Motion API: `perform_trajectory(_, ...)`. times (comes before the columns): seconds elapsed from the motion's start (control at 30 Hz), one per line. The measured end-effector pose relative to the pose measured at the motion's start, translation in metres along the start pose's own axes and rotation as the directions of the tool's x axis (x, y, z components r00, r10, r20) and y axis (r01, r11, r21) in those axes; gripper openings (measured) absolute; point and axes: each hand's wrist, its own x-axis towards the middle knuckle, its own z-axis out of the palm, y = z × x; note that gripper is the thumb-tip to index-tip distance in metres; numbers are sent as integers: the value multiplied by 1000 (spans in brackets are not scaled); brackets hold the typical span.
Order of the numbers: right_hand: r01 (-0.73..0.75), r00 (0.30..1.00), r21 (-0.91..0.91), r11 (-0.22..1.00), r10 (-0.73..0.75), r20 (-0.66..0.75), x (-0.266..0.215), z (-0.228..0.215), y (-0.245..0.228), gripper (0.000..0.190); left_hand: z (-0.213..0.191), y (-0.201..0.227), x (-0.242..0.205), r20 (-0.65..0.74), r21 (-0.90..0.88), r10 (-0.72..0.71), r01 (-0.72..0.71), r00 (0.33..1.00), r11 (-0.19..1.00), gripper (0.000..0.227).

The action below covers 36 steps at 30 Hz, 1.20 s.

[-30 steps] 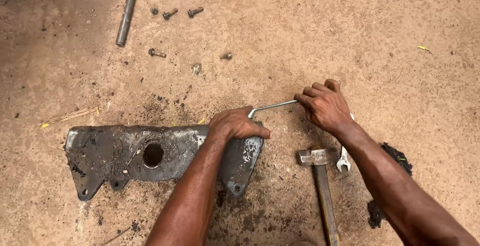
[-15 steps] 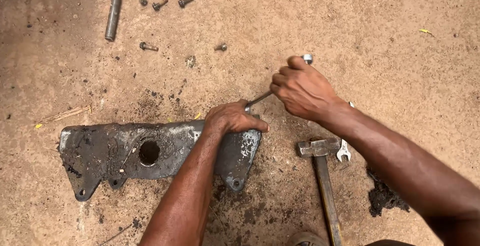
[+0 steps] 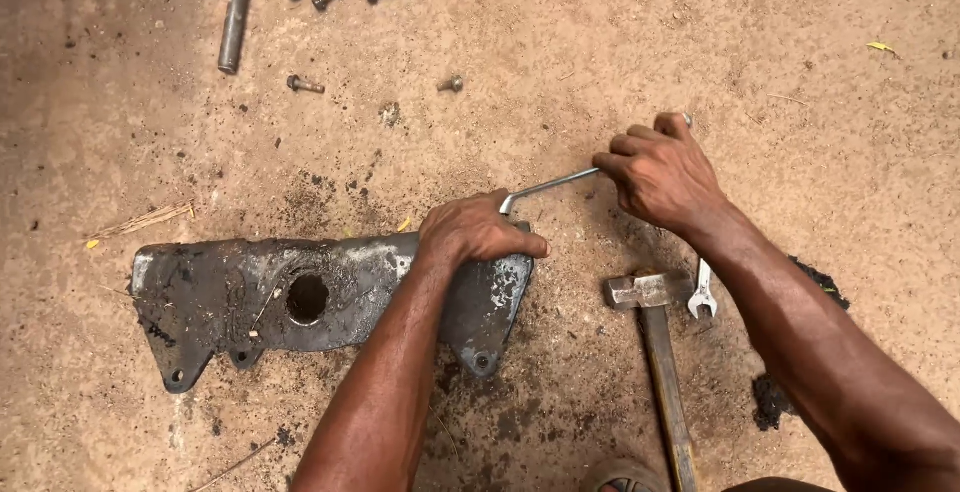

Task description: Using a hammer and various wrenches to adjust or repair a heavy metal vehicle bracket on the ground.

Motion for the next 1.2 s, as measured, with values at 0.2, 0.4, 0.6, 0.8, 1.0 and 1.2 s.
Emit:
perform_trajectory(0.2, 357, 929, -563, 745, -222, 294, 51, -60, -85, 43, -3, -3, 11, 40, -90, 1, 2, 999, 996, 127)
perform_trajectory(0.4, 447, 893, -607, 657, -297, 337, 51, -49, -63, 42, 1, -4, 12, 64, -103, 24, -17, 998, 995, 129)
perform_trajectory(0.6, 128, 985, 152, 980, -108, -133, -28, 65, 39, 24, 1, -6, 11, -19, -41, 11, -12, 1000, 999, 118)
perform_trajectory(0.8, -57, 998, 146, 988, 54, 29, -20, 51, 34, 31, 4, -2, 9, -6, -26, 13, -13, 1000, 1000, 117)
perform_trajectory(1.0, -25, 999, 109, 994, 21, 35, -7, 78, 52, 30, 12, -4, 17, -22, -36, -5, 4, 1000, 999, 127)
perform_trajectory(1.2, 75, 994, -94, 993, -67, 85, 24, -14, -2, 24, 4, -4, 4, -4, -15, -35, 35, 999, 999, 129)
